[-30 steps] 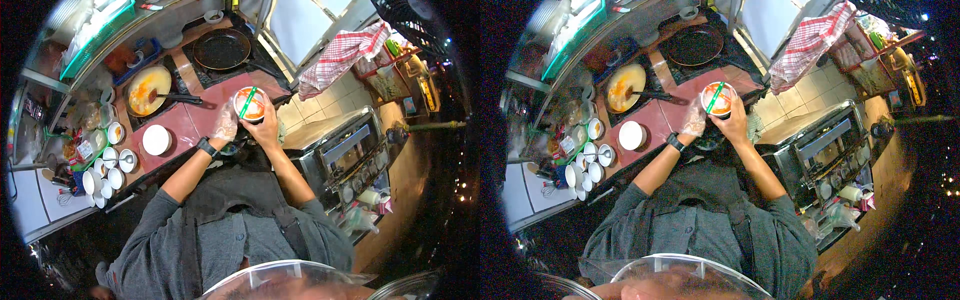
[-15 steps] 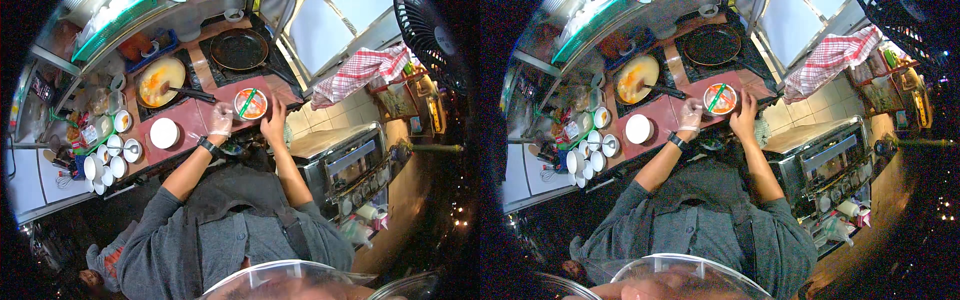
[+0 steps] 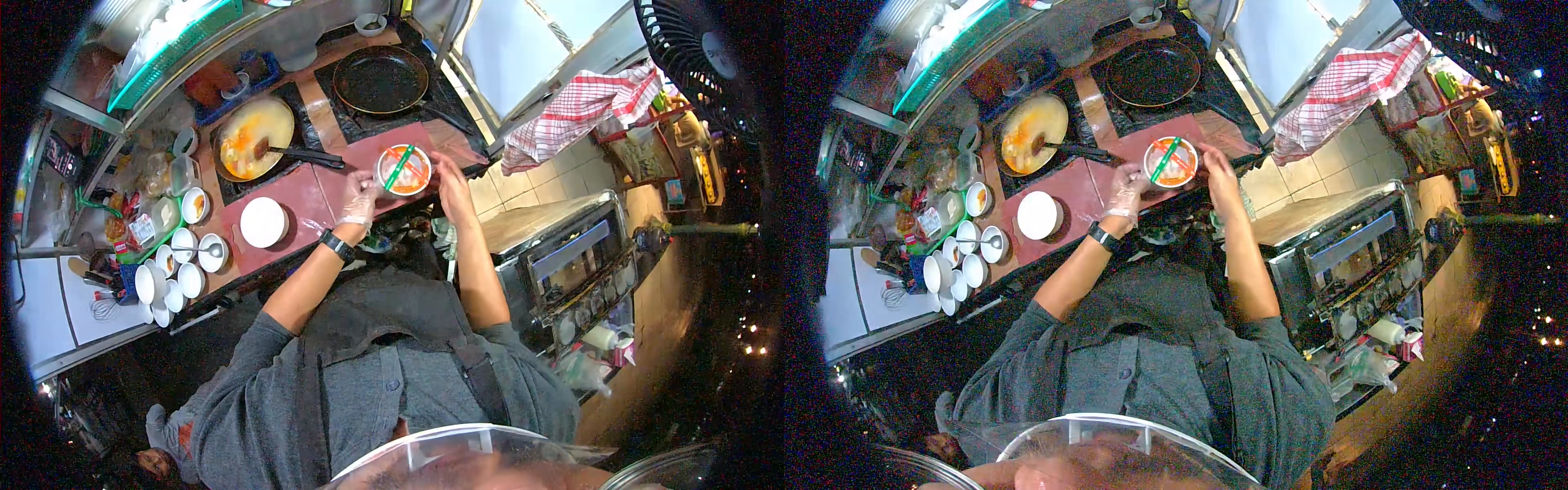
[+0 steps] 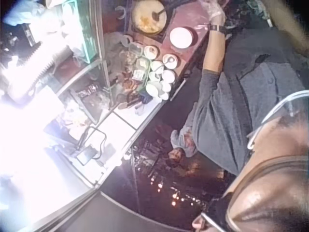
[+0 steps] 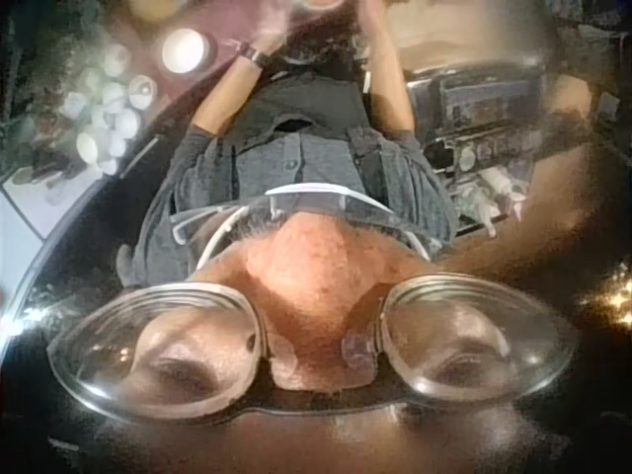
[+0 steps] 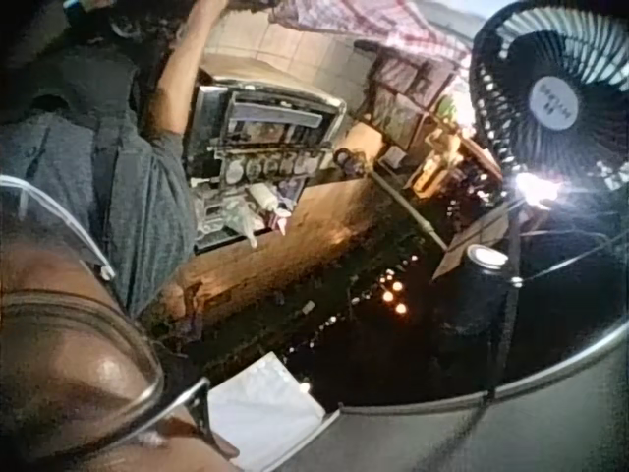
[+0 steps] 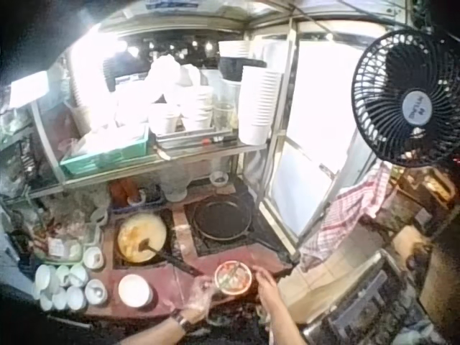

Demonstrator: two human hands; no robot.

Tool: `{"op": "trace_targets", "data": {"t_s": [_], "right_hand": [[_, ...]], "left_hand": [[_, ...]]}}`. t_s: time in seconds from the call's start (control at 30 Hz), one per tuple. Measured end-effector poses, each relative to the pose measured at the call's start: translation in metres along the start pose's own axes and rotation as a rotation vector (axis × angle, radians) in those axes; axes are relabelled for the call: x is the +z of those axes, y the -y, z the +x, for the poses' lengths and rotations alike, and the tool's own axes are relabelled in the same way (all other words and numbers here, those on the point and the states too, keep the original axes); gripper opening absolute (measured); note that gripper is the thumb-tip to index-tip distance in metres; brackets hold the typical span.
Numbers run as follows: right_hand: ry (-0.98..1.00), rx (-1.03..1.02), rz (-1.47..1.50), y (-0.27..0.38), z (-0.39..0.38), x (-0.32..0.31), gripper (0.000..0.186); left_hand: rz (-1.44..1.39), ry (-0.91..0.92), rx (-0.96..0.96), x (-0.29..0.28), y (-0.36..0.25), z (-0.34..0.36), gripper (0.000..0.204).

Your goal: The person stirs eggs in a pan, adds sauces from bottles, and packs food items into small plastic bags.

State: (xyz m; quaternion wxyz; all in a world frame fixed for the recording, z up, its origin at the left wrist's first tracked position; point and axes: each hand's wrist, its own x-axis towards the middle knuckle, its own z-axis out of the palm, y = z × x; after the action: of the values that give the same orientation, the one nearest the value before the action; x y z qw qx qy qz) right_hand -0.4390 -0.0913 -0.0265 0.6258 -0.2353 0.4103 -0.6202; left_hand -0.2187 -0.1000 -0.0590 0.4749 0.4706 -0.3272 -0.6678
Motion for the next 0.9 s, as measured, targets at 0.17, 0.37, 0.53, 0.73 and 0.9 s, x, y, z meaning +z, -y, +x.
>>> {"op": "trace_targets", "data": {"t_s": [0.17,0.37,0.53,0.73,0.9], "right_hand": [[0.281,-0.037,-0.309,0.010,0.003,-0.017,0.081],[0.307,0.033,-0.429,0.010,0.006,-0.017,0.079],[0.300,0.031,-0.398,0.019,0.002,-0.015,0.079],[0.225,0.078,-0.486,0.013,0.012,-0.017,0.074],[0.147,0.074,-0.694,0.025,0.013,-0.010,0.082]], "left_hand": [[0.059,-0.098,0.036,0.000,-0.007,-0.002,0.048],[0.403,-0.101,0.390,0.011,-0.013,-0.015,0.050],[0.049,-0.145,0.043,0.009,-0.021,-0.007,0.028],[-0.219,-0.051,0.182,0.000,-0.007,-0.008,0.034],[0.146,0.128,0.375,0.017,-0.039,-0.021,0.045]]}}
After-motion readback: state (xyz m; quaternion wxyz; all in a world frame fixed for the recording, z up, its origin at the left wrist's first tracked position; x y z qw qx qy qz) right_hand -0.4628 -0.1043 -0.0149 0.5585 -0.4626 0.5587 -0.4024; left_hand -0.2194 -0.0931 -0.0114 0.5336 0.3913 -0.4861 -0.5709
